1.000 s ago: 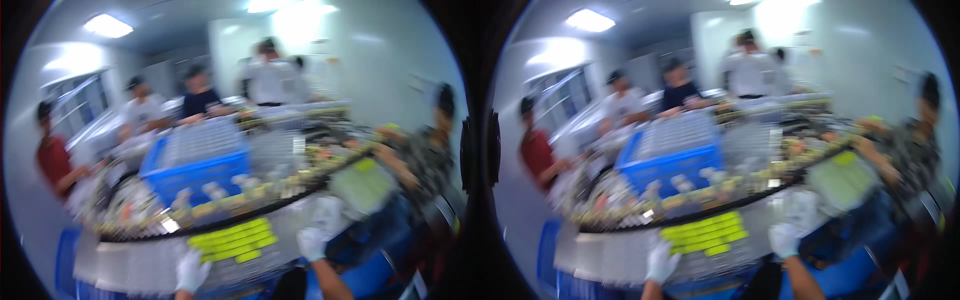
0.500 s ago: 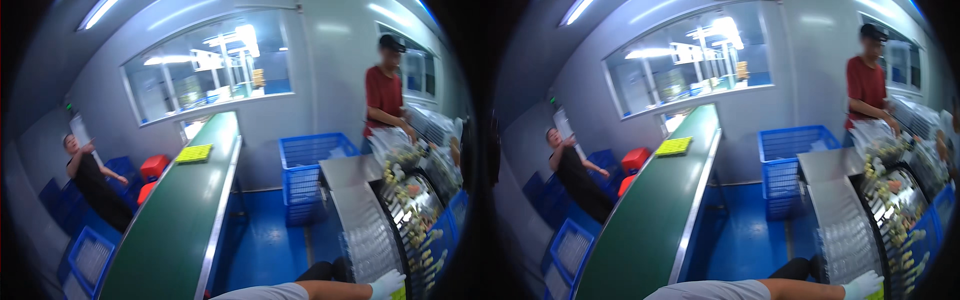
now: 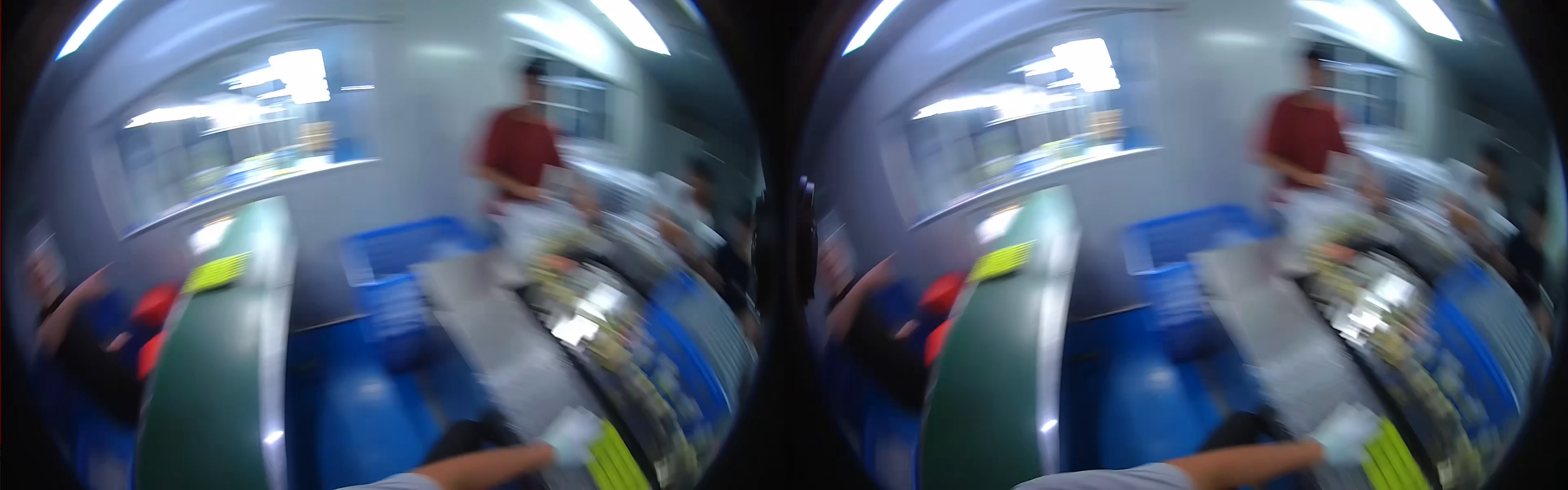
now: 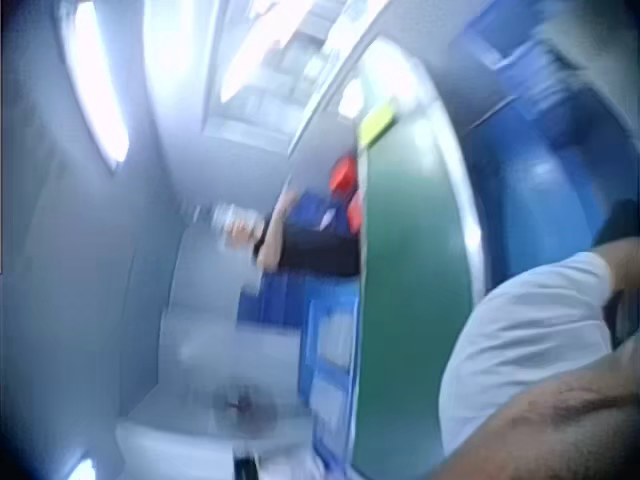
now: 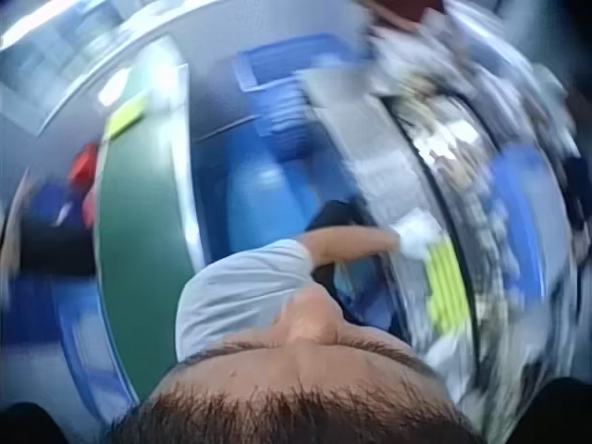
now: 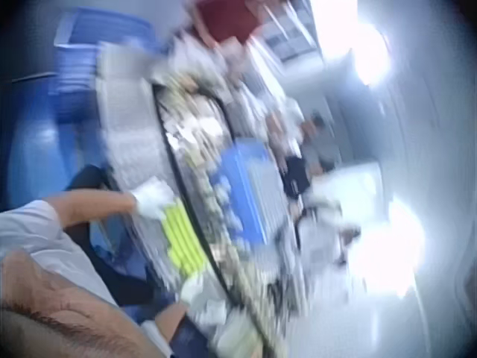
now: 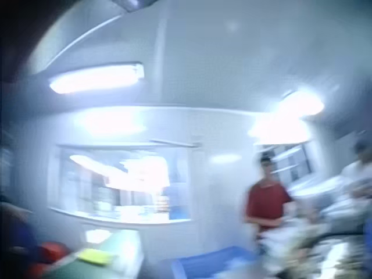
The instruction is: The person removes plastic parts from a conveyor line by hand, arranges them into transparent plastic packaging trays, and stacks the filled trays.
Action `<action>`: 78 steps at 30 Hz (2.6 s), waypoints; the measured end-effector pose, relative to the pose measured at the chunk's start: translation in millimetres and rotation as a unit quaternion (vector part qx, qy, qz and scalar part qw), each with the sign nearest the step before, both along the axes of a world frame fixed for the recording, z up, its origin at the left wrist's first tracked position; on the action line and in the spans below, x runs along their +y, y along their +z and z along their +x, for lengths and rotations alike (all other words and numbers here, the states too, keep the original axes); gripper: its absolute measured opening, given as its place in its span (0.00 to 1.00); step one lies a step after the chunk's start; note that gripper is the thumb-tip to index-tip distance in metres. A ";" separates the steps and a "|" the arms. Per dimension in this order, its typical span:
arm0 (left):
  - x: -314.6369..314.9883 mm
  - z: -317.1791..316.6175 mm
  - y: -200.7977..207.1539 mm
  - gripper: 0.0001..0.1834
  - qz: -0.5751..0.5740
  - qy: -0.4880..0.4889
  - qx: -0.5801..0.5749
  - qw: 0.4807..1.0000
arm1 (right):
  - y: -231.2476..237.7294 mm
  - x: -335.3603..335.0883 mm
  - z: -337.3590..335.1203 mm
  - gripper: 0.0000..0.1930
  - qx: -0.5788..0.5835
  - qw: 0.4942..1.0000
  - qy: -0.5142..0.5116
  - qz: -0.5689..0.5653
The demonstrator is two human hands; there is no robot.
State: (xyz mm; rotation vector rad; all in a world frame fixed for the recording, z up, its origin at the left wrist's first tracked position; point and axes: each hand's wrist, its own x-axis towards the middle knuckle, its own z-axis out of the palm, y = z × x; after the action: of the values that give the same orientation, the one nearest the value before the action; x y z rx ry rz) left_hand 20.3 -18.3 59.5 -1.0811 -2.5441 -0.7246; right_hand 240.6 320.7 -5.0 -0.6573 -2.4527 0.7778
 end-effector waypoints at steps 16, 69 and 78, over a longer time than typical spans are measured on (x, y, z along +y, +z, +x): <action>28.2 -30.0 -79.3 0.37 -0.066 -0.048 -0.007 0.997 | -42.8 22.6 77.3 0.17 0.135 0.968 -0.158 -0.142; 1.6 -46.0 -63.5 0.31 0.010 -0.063 -0.024 0.998 | -68.2 27.0 46.3 0.18 0.034 0.986 -0.151 0.066; 28.8 -39.9 -53.6 0.23 0.048 -0.048 -0.034 0.997 | -47.2 20.8 66.6 0.18 0.126 0.970 -0.195 -0.070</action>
State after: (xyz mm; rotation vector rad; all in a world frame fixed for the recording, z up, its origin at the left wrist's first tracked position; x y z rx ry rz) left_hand -19.7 10.4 5.8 -1.1730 -2.4974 -0.9131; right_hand 307.2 341.5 -52.2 -0.9895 -1.9683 0.8206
